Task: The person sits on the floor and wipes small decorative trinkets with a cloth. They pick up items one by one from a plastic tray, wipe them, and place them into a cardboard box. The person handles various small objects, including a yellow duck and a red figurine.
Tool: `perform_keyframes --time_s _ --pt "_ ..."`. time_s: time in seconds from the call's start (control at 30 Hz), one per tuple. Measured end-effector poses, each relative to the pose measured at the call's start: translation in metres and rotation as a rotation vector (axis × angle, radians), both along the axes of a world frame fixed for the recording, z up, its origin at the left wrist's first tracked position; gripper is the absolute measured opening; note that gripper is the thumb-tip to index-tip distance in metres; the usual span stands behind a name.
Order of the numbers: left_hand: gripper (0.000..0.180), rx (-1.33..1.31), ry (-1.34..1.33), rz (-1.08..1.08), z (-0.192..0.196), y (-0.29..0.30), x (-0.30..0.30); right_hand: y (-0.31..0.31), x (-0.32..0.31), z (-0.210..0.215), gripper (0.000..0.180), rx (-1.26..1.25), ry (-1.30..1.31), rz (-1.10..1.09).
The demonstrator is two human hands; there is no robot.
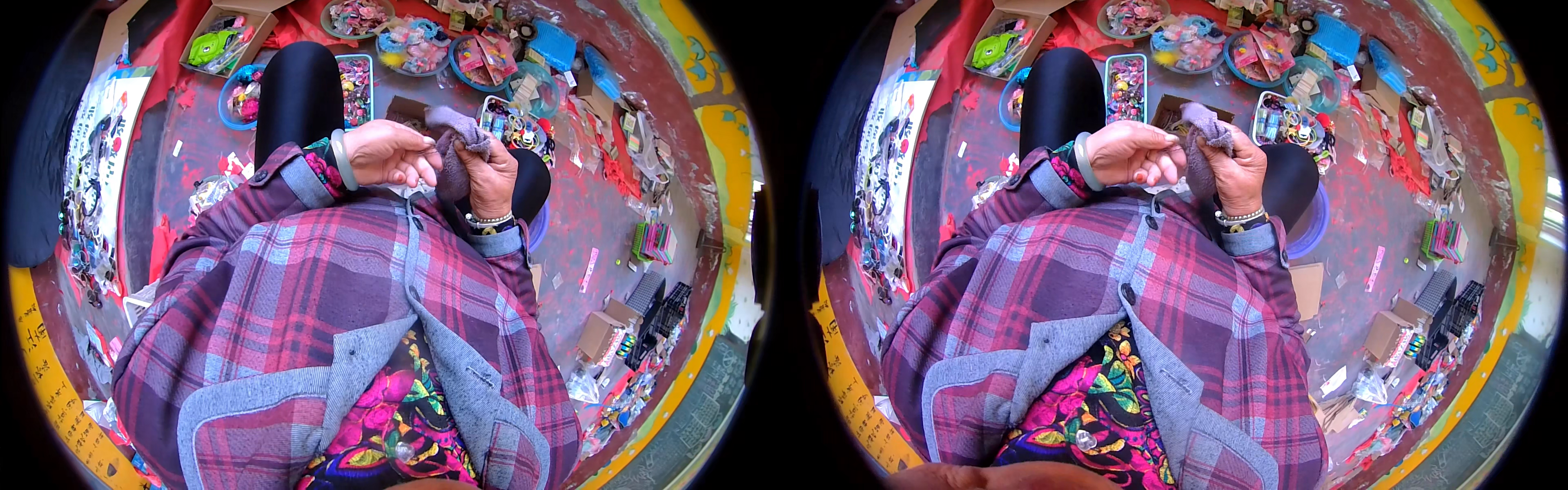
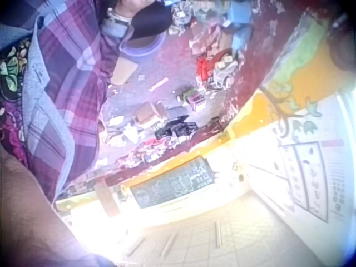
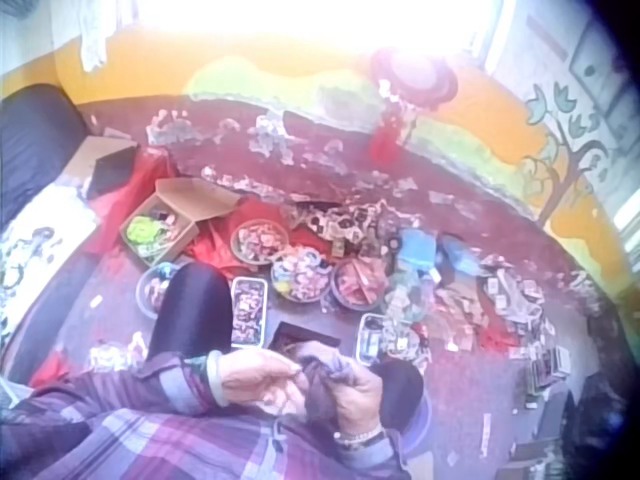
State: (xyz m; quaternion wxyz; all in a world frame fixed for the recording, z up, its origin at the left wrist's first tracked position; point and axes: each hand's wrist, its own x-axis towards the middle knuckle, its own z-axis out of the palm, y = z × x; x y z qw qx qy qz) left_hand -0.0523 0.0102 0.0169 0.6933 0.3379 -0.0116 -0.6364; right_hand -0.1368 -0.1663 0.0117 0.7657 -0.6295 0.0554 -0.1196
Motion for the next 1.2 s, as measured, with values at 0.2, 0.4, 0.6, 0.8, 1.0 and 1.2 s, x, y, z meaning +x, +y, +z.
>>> perform_keyframes --time_s 0.2,0.4,0.6,0.8,1.0,1.2 --pt "0.025 -0.097 0.116 0.007 -0.006 0.0 -0.002 0.0 0.002 -0.005 0.016 0.159 0.033 -0.067" --pt "0.023 0.089 -0.309 0.117 0.009 0.0 -0.002 -0.031 0.004 -0.004 0.022 0.43 0.103 -0.123" --pt "0.022 0.231 -0.623 0.17 0.01 -0.006 -0.006 -0.034 0.001 0.007 0.023 0.485 0.207 0.03" --pt "0.019 0.232 -0.755 0.117 0.012 -0.013 -0.016 -0.002 0.001 0.009 0.02 0.151 0.145 0.121" --pt "0.017 0.169 -0.678 0.082 0.007 -0.012 -0.016 -0.001 0.0 0.009 0.016 0.136 0.137 0.083" --pt "0.015 0.259 -0.734 -0.025 0.004 -0.012 -0.006 -0.026 0.001 -0.006 0.017 0.141 0.14 -0.167"
